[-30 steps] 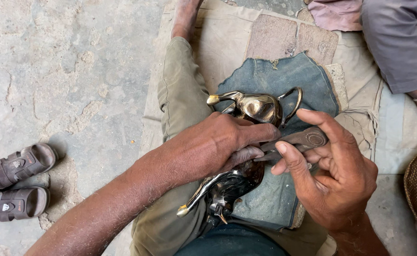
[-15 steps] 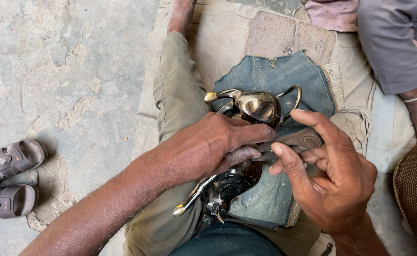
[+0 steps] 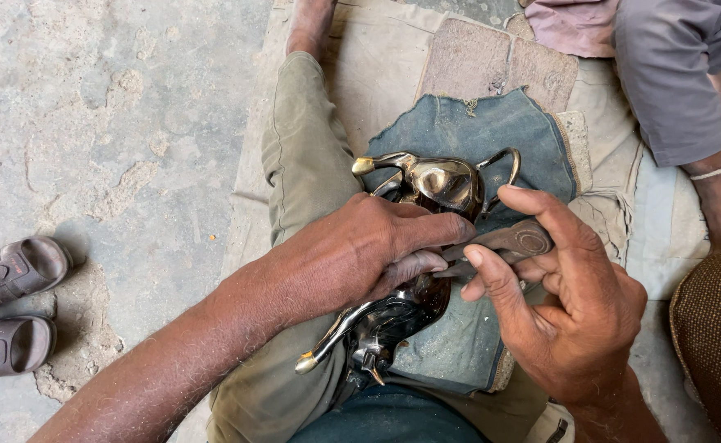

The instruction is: The person sits on the floor and uses a small metal file to rub and smooth the surface of a shiny metallic figurine. They rotate the object frequently to access different areas, focusing on the body and limbs of the figurine.

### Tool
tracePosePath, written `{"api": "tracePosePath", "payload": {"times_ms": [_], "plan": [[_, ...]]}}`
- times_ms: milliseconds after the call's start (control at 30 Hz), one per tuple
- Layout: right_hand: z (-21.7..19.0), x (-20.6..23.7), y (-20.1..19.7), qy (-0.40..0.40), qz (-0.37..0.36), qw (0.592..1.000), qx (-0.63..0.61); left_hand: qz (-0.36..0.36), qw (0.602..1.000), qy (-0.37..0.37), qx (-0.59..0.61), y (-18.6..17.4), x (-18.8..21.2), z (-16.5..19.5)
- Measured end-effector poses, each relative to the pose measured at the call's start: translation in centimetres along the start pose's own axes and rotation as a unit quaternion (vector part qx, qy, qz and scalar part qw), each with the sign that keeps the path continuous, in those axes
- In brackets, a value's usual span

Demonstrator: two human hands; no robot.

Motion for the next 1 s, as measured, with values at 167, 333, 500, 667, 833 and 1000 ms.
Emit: {"api": "tracePosePath", "payload": {"times_ms": [167, 333, 500, 667, 833, 1000], "plan": [[-0.3, 0.3, -1.2, 0.051, -0.055, 0.996, -0.037, -0.026, 0.999, -0.005, -0.041, 0.2, -1.1, 0.3], [1.1, 1.7, -1.5, 0.189, -0.041, 0.978, -0.077, -0.094, 0.991, -0.010, -0.089, 0.4, -2.9, 0.4], [1.4, 3.5, -0.9, 0.186, 0.016, 0.979, -0.080, -0.095, 0.992, 0.034, -0.080, 0.7, -2.7, 0.4], [1.7, 0.2, -2.3, 0.160, -0.080, 0.983, -0.041, -0.075, 0.994, -0.010, -0.079, 1.3, -3.3, 0.5], [2.5, -4.6, -2.4, 0.128, -0.216, 0.968, -0.003, -0.066, 0.987, -0.133, -0.068, 0.7, -2.0, 0.5], [-0.3, -3.2, -2.5, -0.094, -0.237, 0.954, 0.160, 0.044, 0.988, -0.021, -0.150, 2.2, 2.0, 1.1]]}}
Point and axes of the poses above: each hand's wrist, its own x-axis away from the middle knuckle, its own y-axis out of the palm, z = x × y, the point moved 1 cm from there along -x, towards the middle knuckle, and after that the axes turned 12 degrees about y, right-handed, at the moved point
